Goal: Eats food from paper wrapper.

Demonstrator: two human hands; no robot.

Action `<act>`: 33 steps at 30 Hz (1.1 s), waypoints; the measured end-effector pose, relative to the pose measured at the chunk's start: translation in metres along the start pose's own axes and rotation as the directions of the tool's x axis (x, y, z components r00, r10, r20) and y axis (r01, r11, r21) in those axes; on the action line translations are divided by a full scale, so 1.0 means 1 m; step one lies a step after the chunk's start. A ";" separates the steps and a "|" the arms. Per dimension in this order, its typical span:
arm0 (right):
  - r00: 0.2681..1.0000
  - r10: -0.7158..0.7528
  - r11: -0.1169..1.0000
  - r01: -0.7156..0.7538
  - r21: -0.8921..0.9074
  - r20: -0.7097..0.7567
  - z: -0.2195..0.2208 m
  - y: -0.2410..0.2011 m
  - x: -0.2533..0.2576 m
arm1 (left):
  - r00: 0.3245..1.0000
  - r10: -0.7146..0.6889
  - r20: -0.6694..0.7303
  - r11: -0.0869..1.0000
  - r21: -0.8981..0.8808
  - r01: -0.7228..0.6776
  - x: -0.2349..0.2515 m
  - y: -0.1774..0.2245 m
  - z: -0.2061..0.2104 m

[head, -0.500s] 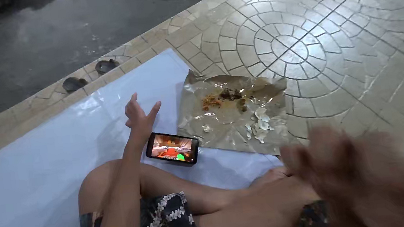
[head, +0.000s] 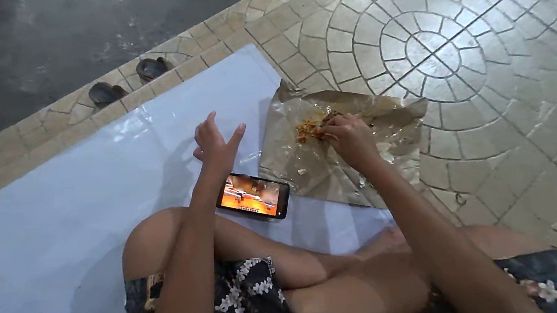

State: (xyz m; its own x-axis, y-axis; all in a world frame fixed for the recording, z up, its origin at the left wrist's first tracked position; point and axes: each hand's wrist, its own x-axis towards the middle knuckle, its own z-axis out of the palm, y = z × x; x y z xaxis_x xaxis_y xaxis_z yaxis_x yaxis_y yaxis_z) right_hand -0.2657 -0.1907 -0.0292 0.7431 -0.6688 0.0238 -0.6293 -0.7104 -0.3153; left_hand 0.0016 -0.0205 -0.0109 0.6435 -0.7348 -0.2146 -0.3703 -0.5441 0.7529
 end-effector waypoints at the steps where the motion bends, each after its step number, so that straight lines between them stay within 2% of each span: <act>1: 1.000 0.000 1.000 0.001 -0.006 0.012 0.001 0.001 -0.001 | 1.000 -0.002 0.003 1.000 0.003 0.002 0.000 0.000 0.001; 6: 0.999 0.005 1.000 -0.005 0.008 0.037 -0.001 0.006 -0.005 | 1.000 0.004 -0.006 1.000 0.017 -0.004 -0.002 -0.003 0.001; 12: 0.997 0.055 0.992 -0.049 0.118 -0.049 -0.007 0.009 -0.009 | 1.000 0.004 -0.001 1.000 0.016 -0.003 -0.004 -0.005 -0.001; 17: 0.980 0.192 0.961 -0.197 0.195 0.041 -0.003 0.008 -0.008 | 1.000 0.006 -0.002 1.000 0.019 -0.005 -0.003 -0.006 0.001; 27: 0.971 0.214 0.924 -0.237 0.299 0.110 -0.005 0.002 -0.007 | 1.000 -0.008 0.022 1.000 0.022 0.008 -0.002 -0.007 0.000; 33: 0.907 0.361 0.806 -0.421 0.416 0.218 -0.010 -0.005 -0.005 | 1.000 0.002 0.017 1.000 0.027 -0.003 -0.002 -0.006 -0.001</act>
State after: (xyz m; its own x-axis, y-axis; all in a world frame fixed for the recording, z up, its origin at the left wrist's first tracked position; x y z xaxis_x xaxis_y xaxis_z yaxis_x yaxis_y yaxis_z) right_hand -0.2683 -0.1864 -0.0178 0.4964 -0.8151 -0.2988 -0.7249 -0.1998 -0.6592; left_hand 0.0038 -0.0153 -0.0143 0.6313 -0.7426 -0.2234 -0.3899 -0.5530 0.7363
